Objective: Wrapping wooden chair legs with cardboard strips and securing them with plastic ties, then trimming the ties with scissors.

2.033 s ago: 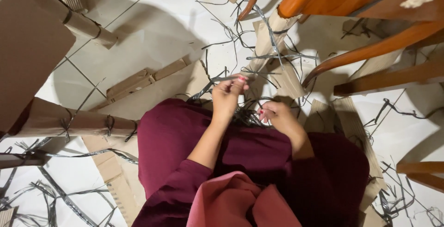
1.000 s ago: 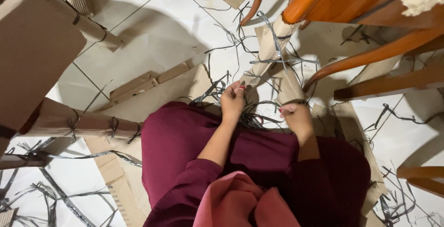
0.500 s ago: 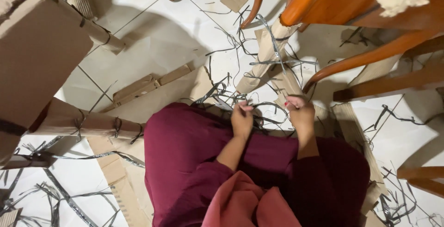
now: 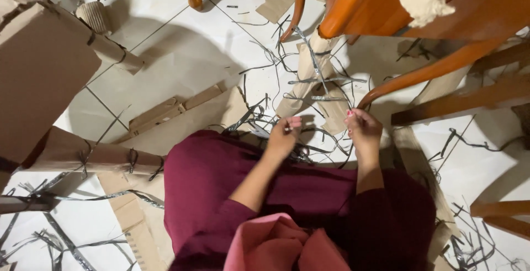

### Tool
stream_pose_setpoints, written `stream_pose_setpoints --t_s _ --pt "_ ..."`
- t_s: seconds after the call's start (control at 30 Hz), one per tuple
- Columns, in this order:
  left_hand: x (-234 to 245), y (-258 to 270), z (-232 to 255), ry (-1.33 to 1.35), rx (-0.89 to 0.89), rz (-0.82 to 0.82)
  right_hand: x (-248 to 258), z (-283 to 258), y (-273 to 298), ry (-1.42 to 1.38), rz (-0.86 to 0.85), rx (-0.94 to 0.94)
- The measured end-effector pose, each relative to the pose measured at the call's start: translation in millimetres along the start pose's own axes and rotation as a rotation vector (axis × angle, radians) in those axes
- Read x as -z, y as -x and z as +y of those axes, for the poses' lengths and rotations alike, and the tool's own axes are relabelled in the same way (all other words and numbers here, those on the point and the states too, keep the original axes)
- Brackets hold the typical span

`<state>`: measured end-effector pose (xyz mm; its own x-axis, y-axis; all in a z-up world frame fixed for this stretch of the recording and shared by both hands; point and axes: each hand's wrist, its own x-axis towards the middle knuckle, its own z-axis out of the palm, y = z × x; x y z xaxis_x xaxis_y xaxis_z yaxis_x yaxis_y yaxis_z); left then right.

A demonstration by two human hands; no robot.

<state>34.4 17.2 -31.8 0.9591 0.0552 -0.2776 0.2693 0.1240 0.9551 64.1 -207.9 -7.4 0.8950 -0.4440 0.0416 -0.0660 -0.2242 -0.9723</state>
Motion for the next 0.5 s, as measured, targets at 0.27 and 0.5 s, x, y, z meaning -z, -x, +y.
stream_pose_setpoints --t_s 0.27,0.5 --pt "107 -54 65 -0.498 -0.043 -0.042 -14 -11 -25 -0.174 0.060 -0.061" --pt "87 -56 98 -0.162 -0.274 0.053 -39 -65 -24 -0.206 -0.128 -0.121"
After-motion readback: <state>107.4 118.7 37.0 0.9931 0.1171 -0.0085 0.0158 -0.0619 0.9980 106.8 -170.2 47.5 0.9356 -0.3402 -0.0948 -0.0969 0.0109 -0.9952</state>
